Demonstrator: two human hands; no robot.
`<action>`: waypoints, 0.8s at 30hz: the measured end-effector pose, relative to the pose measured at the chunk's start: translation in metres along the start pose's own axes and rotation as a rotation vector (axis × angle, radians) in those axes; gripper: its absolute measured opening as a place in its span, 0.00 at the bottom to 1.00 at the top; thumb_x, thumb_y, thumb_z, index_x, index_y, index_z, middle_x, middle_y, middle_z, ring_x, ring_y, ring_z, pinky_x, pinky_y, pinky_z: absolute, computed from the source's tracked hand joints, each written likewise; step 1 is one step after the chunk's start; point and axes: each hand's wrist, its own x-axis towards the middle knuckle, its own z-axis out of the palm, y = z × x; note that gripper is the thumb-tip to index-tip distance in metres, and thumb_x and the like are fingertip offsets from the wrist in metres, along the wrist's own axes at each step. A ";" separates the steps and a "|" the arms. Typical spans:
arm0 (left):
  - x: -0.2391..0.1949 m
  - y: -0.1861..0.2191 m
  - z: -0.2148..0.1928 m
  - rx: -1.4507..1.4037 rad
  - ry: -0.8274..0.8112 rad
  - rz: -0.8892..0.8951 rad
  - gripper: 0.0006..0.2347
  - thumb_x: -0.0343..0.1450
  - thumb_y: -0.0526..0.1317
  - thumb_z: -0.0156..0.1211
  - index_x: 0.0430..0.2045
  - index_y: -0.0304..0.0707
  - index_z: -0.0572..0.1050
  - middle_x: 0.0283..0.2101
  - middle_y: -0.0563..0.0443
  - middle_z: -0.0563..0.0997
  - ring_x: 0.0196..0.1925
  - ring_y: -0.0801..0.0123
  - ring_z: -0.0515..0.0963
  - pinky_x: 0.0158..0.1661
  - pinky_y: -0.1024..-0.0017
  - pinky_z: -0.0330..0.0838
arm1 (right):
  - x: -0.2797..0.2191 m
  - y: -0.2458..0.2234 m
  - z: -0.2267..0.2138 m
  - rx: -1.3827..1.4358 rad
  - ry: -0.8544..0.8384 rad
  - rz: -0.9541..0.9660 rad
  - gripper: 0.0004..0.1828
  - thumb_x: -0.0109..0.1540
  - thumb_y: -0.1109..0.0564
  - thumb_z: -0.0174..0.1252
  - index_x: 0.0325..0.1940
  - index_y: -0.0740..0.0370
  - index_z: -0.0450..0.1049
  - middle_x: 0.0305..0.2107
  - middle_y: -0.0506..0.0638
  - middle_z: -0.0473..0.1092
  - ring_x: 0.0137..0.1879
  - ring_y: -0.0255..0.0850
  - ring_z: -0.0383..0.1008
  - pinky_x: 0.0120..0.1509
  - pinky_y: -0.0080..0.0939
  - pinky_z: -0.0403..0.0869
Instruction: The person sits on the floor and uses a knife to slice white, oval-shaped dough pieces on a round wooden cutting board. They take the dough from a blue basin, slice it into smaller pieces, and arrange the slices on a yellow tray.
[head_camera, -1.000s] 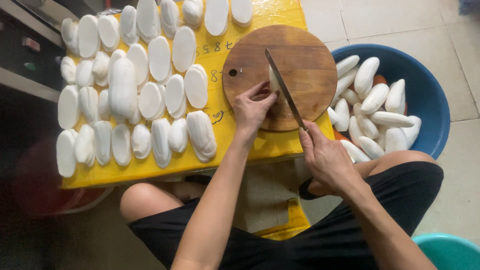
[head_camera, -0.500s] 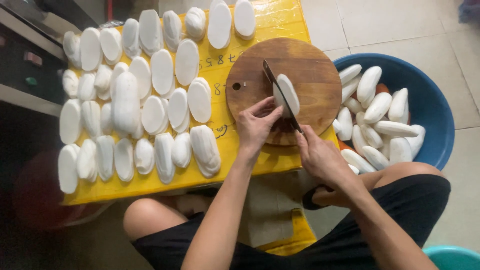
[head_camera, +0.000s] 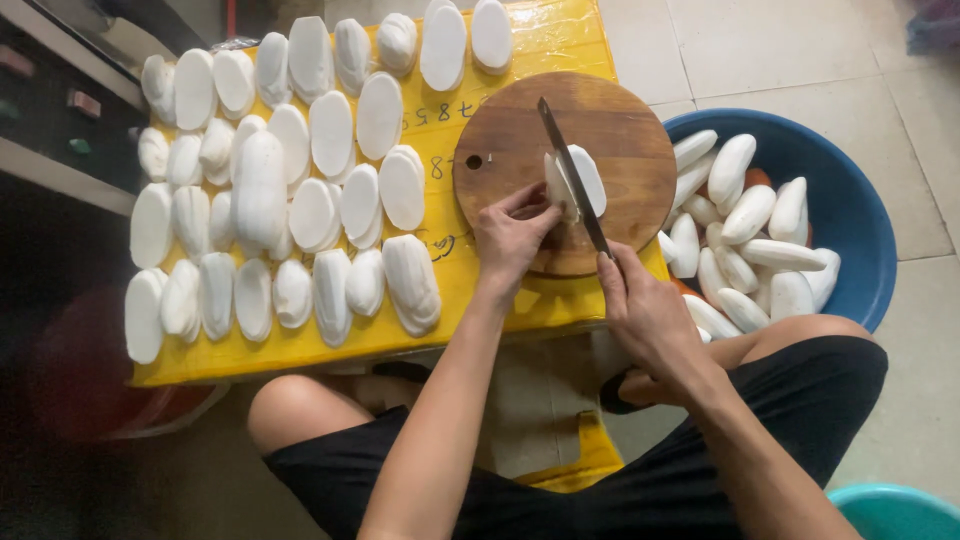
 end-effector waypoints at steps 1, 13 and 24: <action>0.002 -0.002 0.001 0.000 -0.001 -0.002 0.22 0.54 0.44 0.80 0.44 0.55 0.83 0.35 0.54 0.87 0.39 0.68 0.87 0.43 0.72 0.83 | -0.003 -0.003 -0.001 0.000 -0.001 0.001 0.24 0.71 0.38 0.36 0.68 0.40 0.66 0.40 0.76 0.75 0.53 0.75 0.72 0.65 0.70 0.67; 0.000 0.005 -0.002 0.050 0.010 -0.036 0.22 0.56 0.45 0.77 0.45 0.54 0.83 0.33 0.55 0.87 0.42 0.68 0.87 0.46 0.70 0.82 | 0.006 0.013 0.011 -0.085 0.037 -0.054 0.23 0.70 0.35 0.36 0.67 0.32 0.65 0.32 0.75 0.75 0.49 0.75 0.75 0.62 0.68 0.70; 0.002 0.002 -0.001 0.053 0.000 -0.034 0.23 0.56 0.47 0.76 0.46 0.56 0.82 0.35 0.57 0.88 0.43 0.66 0.87 0.47 0.69 0.80 | -0.016 0.006 -0.002 -0.073 -0.046 -0.007 0.24 0.71 0.39 0.34 0.69 0.38 0.62 0.37 0.78 0.75 0.51 0.78 0.73 0.64 0.71 0.68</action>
